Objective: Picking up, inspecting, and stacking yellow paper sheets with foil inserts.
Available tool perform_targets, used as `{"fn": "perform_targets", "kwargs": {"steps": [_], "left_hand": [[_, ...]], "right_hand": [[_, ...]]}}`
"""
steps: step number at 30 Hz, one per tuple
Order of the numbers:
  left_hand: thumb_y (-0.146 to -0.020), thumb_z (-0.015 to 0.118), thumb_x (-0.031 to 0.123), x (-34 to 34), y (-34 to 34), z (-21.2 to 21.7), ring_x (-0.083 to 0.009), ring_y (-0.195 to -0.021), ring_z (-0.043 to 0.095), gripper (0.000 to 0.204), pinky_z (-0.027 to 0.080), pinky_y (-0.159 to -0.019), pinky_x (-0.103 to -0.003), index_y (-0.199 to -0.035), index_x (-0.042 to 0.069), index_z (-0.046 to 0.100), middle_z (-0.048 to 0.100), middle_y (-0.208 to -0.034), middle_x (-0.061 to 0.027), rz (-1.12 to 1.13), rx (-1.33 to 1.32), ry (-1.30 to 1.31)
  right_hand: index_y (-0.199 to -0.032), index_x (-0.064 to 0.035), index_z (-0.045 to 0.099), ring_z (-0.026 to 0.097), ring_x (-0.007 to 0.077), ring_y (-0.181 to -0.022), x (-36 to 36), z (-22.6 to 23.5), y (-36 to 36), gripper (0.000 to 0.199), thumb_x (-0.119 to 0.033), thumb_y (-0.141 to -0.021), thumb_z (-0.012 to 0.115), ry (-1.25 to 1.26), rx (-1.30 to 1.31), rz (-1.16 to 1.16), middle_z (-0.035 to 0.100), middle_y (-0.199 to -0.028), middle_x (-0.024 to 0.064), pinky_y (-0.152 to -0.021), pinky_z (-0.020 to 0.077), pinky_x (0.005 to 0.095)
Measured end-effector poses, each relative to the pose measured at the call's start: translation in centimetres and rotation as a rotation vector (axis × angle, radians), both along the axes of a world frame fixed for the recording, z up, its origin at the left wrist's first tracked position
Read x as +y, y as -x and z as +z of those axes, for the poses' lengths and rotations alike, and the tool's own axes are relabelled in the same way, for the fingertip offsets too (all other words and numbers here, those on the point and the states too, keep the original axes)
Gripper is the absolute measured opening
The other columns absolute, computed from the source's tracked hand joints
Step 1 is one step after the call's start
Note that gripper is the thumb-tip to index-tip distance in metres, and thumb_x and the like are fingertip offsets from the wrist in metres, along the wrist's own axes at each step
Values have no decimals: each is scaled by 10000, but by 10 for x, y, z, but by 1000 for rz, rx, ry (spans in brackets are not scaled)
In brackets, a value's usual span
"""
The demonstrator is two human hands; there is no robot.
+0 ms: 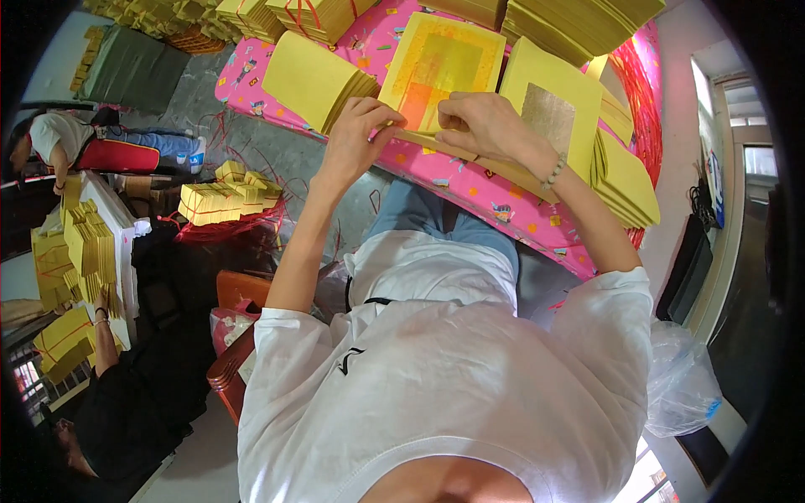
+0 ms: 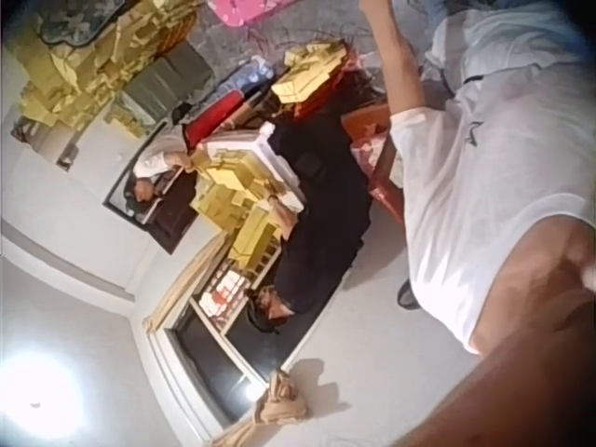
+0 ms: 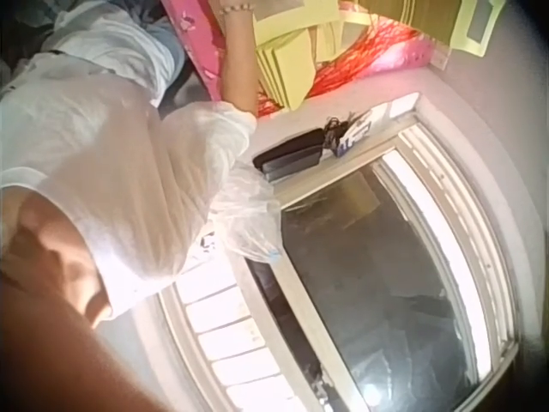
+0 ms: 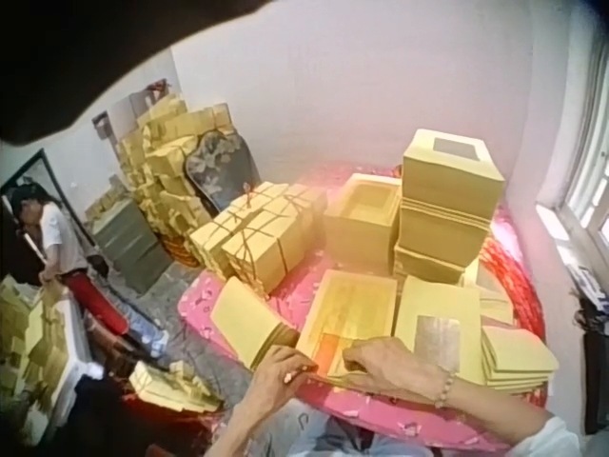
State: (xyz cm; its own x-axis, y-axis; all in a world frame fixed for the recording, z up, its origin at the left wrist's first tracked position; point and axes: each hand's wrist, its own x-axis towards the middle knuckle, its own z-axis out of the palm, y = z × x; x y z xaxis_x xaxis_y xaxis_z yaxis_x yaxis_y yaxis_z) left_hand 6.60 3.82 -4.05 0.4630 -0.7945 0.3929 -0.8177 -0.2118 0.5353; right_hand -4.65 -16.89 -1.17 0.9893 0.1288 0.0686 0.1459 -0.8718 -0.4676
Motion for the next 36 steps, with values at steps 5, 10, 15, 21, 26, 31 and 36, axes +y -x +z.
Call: {"fn": "perform_targets", "kwargs": {"steps": [5, 10, 15, 21, 26, 31, 36], "left_hand": [[-742, 687, 91, -2, -1, 4, -260, -834, 542, 113, 449, -734, -360, -853, 70, 680, 595, -797, -68, 13, 58, -6], [-766, 675, 116, -4, -4, 8, -260, -803, 541, 97, 443, -709, -361, -843, 59, 687, 593, -776, -79, 32, 103, -53], [-779, 667, 138, -5, -5, 9, -263, -778, 535, 106, 439, -689, -370, -833, 51, 694, 592, -763, -90, 39, 107, -79], [-775, 668, 138, -4, -5, 10, -270, -777, 539, 106, 443, -691, -369, -830, 54, 701, 597, -756, -95, 41, 114, -76], [-774, 671, 138, -4, -5, 10, -271, -776, 543, 106, 445, -697, -370, -831, 55, 704, 608, -770, -97, 36, 120, -82], [-772, 673, 140, -4, -5, 10, -273, -777, 545, 107, 445, -701, -372, -830, 55, 704, 614, -776, -100, 37, 124, -73], [-765, 682, 157, -4, -7, 11, -275, -784, 546, 126, 448, -709, -374, -825, 48, 703, 610, -777, -101, 32, 129, -95]], "right_hand": [[-787, -39, 645, 600, 258, -644, -6, 1, -6, 190, -228, -767, 656, -102, 84, -37, 626, -700, 111, -615, 465, 356], [-794, -35, 656, 595, 242, -625, -11, 0, -10, 210, -245, -788, 654, -132, 118, -38, 628, -685, 110, -609, 458, 342], [-792, -32, 652, 575, 239, -607, -13, 0, -11, 227, -259, -801, 650, -155, 151, -49, 614, -665, 107, -597, 443, 341], [-778, -39, 643, 545, 233, -581, -12, -1, -11, 235, -272, -808, 638, -154, 166, -58, 588, -633, 100, -586, 428, 343], [-775, -41, 640, 533, 228, -567, -12, -1, -11, 239, -278, -809, 634, -165, 146, -52, 577, -616, 94, -577, 422, 341], [-773, -44, 641, 523, 225, -557, -14, -3, -14, 241, -281, -813, 629, -145, 165, -42, 568, -607, 93, -568, 417, 340], [-772, -40, 642, 531, 241, -557, -11, 1, -12, 243, -279, -816, 625, -140, 159, -41, 574, -606, 99, -563, 418, 348]]}}
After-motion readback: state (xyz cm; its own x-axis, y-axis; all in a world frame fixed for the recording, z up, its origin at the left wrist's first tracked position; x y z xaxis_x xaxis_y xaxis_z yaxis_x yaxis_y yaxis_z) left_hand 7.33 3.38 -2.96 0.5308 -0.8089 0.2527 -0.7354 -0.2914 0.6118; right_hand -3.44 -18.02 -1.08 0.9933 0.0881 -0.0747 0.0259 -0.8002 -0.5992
